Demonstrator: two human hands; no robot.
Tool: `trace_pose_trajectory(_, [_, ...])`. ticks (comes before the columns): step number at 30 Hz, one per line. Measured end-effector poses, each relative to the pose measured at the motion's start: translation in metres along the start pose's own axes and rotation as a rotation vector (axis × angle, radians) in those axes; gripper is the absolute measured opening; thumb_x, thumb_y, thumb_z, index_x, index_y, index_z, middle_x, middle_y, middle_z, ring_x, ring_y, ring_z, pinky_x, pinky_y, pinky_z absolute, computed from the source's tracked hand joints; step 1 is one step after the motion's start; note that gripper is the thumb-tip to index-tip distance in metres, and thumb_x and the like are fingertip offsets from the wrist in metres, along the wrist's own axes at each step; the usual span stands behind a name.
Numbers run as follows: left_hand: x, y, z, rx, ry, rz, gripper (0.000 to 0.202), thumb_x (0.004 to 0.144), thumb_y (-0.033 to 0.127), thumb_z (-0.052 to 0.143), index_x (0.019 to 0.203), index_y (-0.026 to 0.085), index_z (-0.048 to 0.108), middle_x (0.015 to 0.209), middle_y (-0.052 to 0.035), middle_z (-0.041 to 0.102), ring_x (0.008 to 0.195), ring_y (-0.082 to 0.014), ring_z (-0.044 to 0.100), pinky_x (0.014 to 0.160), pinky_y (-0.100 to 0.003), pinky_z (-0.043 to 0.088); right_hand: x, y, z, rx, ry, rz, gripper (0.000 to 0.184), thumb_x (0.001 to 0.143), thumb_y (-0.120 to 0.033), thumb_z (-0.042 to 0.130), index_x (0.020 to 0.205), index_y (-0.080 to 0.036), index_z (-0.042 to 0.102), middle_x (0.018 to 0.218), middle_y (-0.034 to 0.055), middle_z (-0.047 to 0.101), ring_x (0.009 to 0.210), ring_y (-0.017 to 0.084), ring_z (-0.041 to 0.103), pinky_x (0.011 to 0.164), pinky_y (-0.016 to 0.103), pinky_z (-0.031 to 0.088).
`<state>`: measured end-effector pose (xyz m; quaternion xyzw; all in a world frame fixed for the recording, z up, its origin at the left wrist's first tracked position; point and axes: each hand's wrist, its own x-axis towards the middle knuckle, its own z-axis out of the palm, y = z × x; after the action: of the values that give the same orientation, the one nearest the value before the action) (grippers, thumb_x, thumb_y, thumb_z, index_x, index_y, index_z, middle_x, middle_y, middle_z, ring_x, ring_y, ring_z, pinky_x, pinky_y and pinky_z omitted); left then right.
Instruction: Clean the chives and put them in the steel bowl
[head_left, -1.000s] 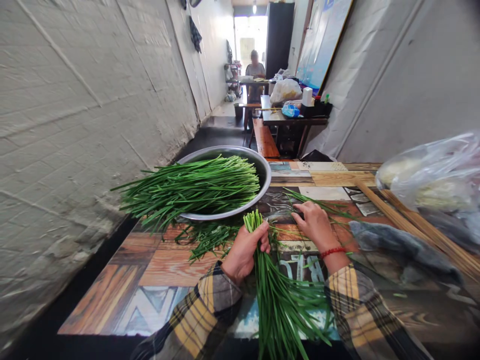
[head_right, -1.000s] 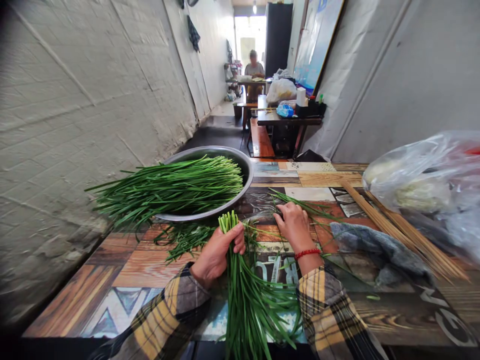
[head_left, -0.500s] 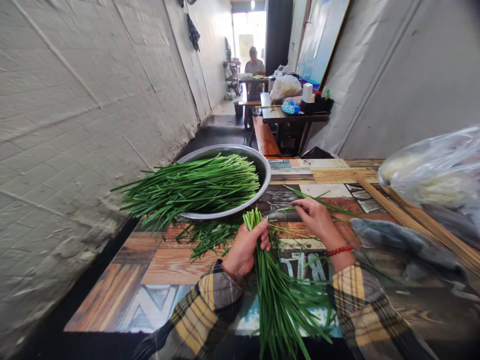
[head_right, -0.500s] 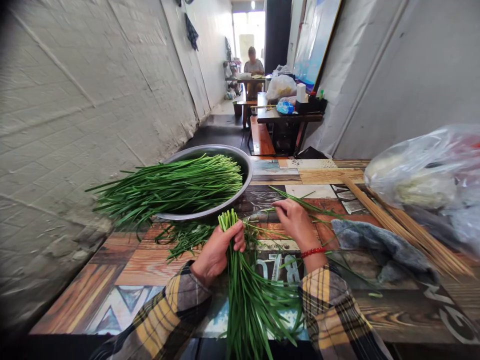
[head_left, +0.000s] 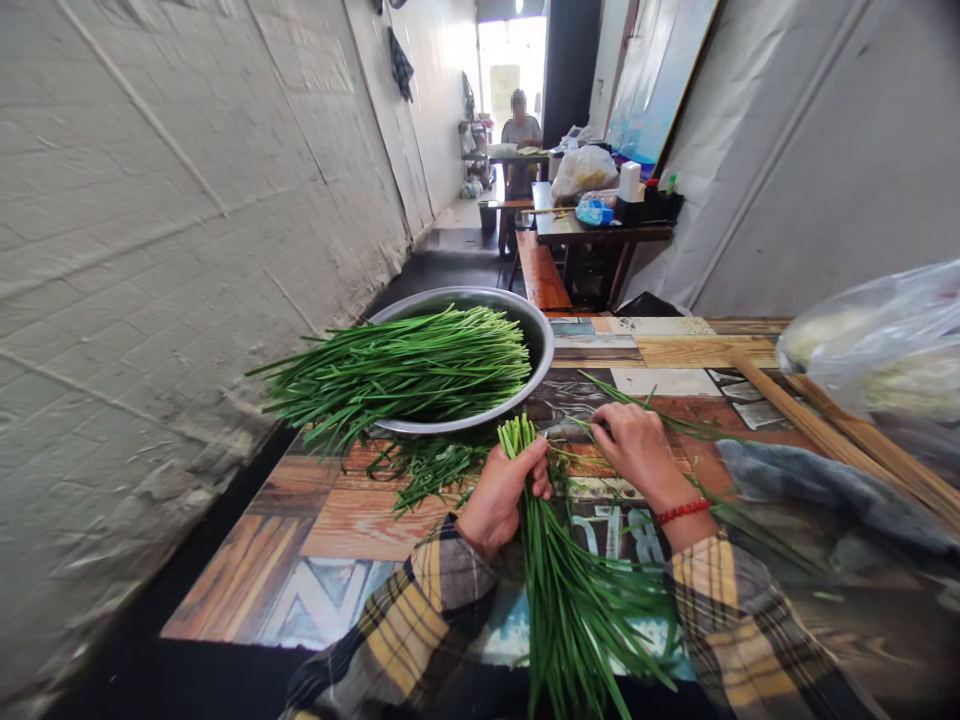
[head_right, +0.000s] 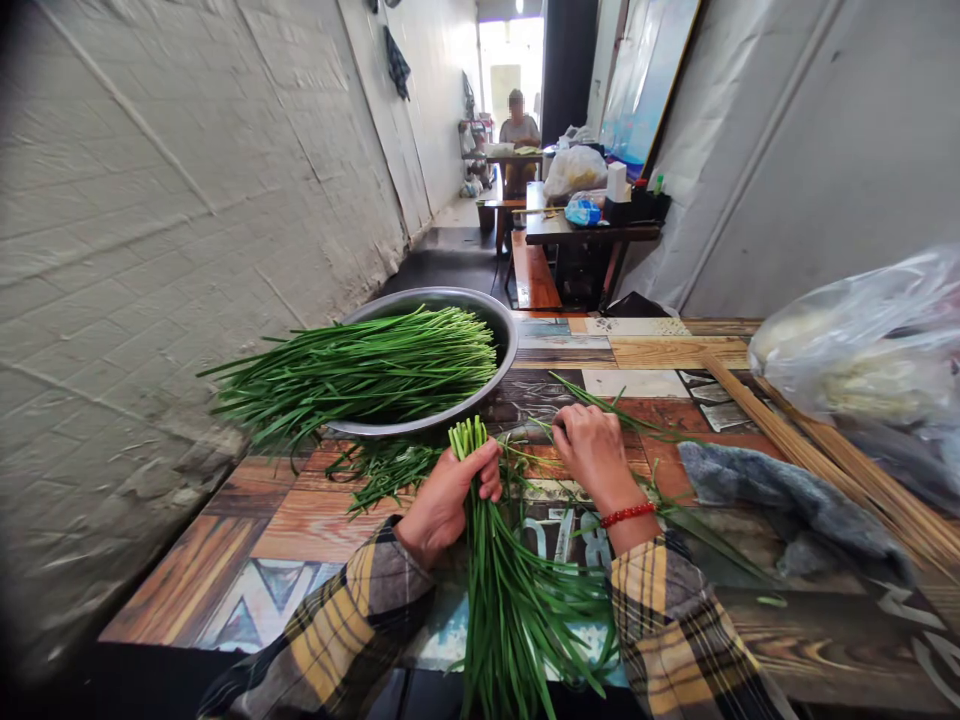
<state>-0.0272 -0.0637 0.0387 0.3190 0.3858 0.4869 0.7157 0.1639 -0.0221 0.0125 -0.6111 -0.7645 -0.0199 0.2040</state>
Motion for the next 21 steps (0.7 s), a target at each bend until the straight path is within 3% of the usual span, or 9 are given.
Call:
trace_pose_trajectory(8, [0.003,-0.002,-0.001,0.024,0.123,0.062,0.035,0.067,0.034,0.075,0.089,0.014,0.056,0.048,0.0108,0.04,0.039,-0.0047,0.035,0.042,-0.021,0.036,-0.002,-0.028,-0.016,0.596,-0.07,-0.037,0.008,0.081,-0.026,0.056,0.082,-0.02,0.062,0.076,0.0011,0.065,0.071,0.015,0.059,0.069,0.027,0.046])
trace_pose_trajectory(14, [0.005,-0.005,-0.002,0.04,0.158,0.062,0.037,0.061,0.033,0.079,0.085,0.015,0.057,0.052,0.0093,0.046,0.038,-0.0044,0.037,0.041,-0.021,0.036,-0.004,-0.036,-0.024,0.706,-0.067,-0.021,0.008,0.078,-0.027,0.057,0.08,-0.02,0.062,0.074,0.0012,0.064,0.068,0.014,0.059,0.066,0.027,0.048])
trace_pose_trajectory(21, [0.004,-0.005,-0.002,0.096,0.148,0.049,0.028,0.064,0.032,0.076,0.07,0.016,0.053,0.043,0.0092,0.041,0.037,-0.0057,0.037,0.041,-0.021,0.035,-0.003,-0.042,-0.028,0.717,-0.125,-0.059,0.007,0.077,-0.024,0.058,0.08,-0.02,0.063,0.073,0.0008,0.065,0.067,0.014,0.059,0.065,0.025,0.049])
